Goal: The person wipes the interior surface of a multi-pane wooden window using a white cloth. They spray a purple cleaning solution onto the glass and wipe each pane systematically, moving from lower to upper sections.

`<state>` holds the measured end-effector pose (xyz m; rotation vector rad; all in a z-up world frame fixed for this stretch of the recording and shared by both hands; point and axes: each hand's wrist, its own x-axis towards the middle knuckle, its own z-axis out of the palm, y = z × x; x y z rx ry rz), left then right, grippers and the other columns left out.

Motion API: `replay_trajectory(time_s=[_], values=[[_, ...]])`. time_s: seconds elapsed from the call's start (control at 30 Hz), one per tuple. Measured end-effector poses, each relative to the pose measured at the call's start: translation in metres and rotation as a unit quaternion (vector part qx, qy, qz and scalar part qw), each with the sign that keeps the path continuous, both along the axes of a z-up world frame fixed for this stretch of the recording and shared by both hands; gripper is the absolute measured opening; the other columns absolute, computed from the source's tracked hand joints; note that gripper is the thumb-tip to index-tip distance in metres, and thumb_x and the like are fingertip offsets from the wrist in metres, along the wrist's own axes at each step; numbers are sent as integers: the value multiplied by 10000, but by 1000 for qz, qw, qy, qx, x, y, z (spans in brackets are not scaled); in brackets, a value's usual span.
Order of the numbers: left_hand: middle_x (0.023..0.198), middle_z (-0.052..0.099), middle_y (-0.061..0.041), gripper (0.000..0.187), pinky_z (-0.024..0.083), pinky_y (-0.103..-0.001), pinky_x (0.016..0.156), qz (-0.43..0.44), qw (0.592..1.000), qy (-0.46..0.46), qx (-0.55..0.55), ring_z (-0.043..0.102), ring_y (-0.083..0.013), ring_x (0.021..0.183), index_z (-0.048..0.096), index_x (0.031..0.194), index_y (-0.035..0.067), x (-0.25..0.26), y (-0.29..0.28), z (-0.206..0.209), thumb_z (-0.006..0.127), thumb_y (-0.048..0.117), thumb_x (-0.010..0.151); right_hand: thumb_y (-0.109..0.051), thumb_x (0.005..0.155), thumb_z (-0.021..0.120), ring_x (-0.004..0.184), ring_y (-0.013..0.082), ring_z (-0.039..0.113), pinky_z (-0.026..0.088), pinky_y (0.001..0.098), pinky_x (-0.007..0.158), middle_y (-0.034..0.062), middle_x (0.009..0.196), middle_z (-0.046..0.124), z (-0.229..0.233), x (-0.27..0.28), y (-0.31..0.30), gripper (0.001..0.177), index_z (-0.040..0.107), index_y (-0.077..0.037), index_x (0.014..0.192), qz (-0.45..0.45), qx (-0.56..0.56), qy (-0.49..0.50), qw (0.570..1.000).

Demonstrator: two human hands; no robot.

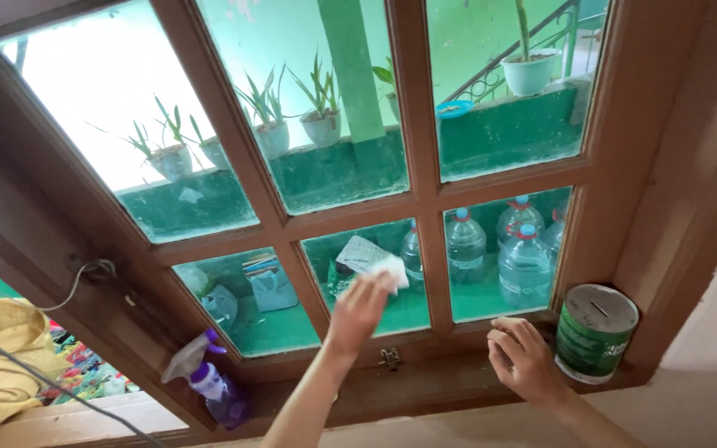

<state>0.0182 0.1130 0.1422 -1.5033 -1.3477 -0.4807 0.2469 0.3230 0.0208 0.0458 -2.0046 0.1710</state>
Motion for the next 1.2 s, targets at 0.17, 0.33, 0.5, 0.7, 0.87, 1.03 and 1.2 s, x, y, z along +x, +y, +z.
replay_trajectory(time_s=[0.17,0.33,0.5,0.7,0.87,1.03,1.2], values=[[1145,727,-155,160,607,-403,846,-41,995,-28,85,708,-313,982,693,1163,7,12,24,63,662,21,1007,-87,901,669,1030,298,659,560,425,925,123,1115,631,-7,3,3,123,673,-78,1024,-7,-15,-9,1000],[1146,715,-172,215,605,-414,831,-35,994,-36,102,690,-329,960,707,1175,-6,16,34,62,737,-13,962,-85,907,660,997,283,648,561,404,900,122,1086,634,-9,6,2,90,681,-57,990,-5,-21,-17,1000],[1236,665,-165,259,670,-381,709,-45,995,-59,63,697,-309,950,679,1193,-35,20,46,32,751,-37,944,-75,919,633,973,281,637,535,397,889,98,1060,617,-15,4,-3,34,647,-90,947,-5,-21,-31,999],[1147,685,-118,61,632,-339,661,-52,995,-59,64,691,-248,880,689,990,19,35,43,2,720,-14,949,-76,905,628,919,268,638,528,381,827,95,1031,630,-30,7,-1,24,641,-96,909,0,-54,-40,998],[1133,665,-121,119,631,-339,658,-33,998,-40,23,677,-252,913,692,984,36,24,46,-37,757,-29,908,-90,875,652,966,264,639,515,397,864,72,1065,645,-53,9,5,71,657,-125,937,-19,-67,-73,995],[1117,679,-104,161,609,-331,649,-7,1000,-15,-6,659,-228,896,706,999,35,26,41,-43,791,-34,881,-85,903,607,898,254,621,478,388,846,55,1023,632,-44,12,-4,59,645,-130,905,-7,-48,-57,997],[1178,694,-76,257,604,-331,596,-10,996,-86,20,683,-237,924,720,1121,85,13,45,-54,790,40,878,-70,910,610,884,267,600,481,411,851,81,1002,619,-43,16,-4,35,633,-96,916,5,-39,-64,997]])
